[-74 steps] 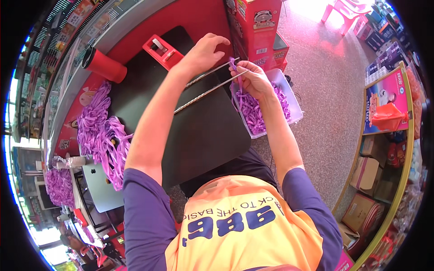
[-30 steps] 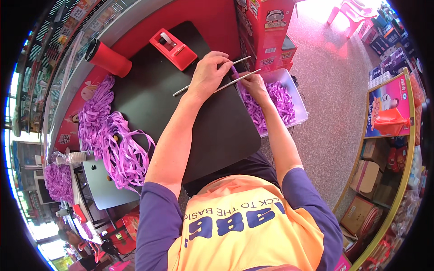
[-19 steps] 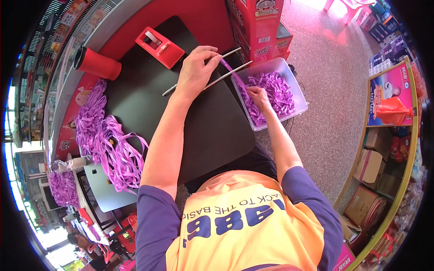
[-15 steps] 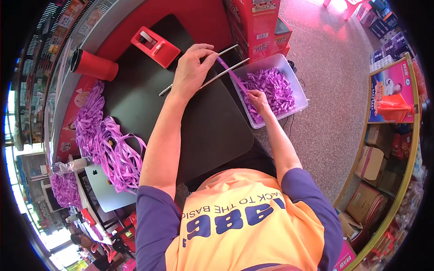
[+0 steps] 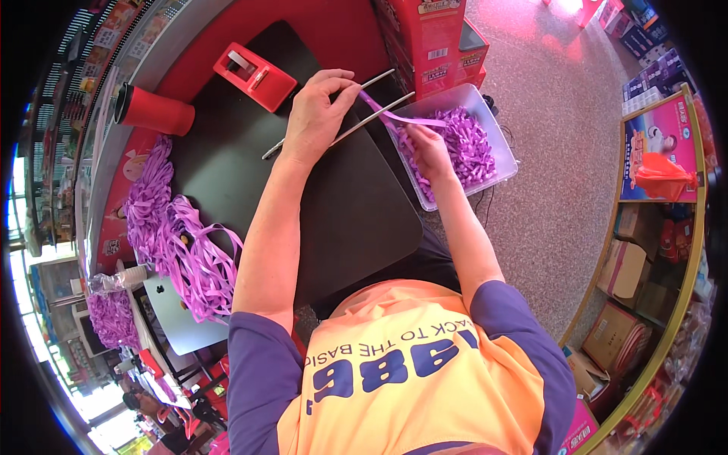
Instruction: The person is wrapping purple ribbons around metal rods to create uniform loops for decorative use.
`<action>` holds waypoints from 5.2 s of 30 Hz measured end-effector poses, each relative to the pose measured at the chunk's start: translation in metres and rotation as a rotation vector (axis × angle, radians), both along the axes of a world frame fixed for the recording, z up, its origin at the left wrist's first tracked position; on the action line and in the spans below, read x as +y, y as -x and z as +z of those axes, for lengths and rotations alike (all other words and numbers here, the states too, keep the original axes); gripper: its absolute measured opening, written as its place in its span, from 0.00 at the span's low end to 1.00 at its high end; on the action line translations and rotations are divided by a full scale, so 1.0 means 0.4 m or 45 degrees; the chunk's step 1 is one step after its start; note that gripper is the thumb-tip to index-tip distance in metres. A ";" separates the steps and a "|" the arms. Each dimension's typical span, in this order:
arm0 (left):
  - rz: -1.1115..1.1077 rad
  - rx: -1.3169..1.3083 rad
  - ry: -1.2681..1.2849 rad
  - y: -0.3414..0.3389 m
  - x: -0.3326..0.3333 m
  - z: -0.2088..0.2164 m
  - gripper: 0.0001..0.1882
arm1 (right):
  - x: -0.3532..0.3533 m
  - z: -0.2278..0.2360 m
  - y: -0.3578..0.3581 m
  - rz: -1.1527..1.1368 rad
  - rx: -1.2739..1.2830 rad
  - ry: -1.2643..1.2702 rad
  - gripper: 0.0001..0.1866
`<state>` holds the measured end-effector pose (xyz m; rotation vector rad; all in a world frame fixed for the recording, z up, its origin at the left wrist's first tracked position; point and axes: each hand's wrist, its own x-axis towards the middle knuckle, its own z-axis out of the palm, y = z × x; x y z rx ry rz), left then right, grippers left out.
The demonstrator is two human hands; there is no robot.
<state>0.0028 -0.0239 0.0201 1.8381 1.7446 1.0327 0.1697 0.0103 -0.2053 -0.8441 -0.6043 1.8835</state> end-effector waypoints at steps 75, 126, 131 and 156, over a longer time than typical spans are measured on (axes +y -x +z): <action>0.016 0.089 -0.126 0.030 0.020 -0.027 0.11 | 0.389 0.785 0.221 0.622 -0.705 -1.373 0.31; 0.102 0.083 -0.232 0.024 0.013 -0.034 0.10 | -0.189 0.498 -0.175 0.115 -0.616 -1.303 0.32; 0.142 0.099 -0.277 0.020 0.018 -0.041 0.08 | -0.032 0.598 -0.078 0.215 -0.373 -1.606 0.36; 0.107 0.089 -0.210 0.023 0.016 -0.030 0.08 | 0.274 0.417 0.099 0.632 -0.823 -1.315 0.32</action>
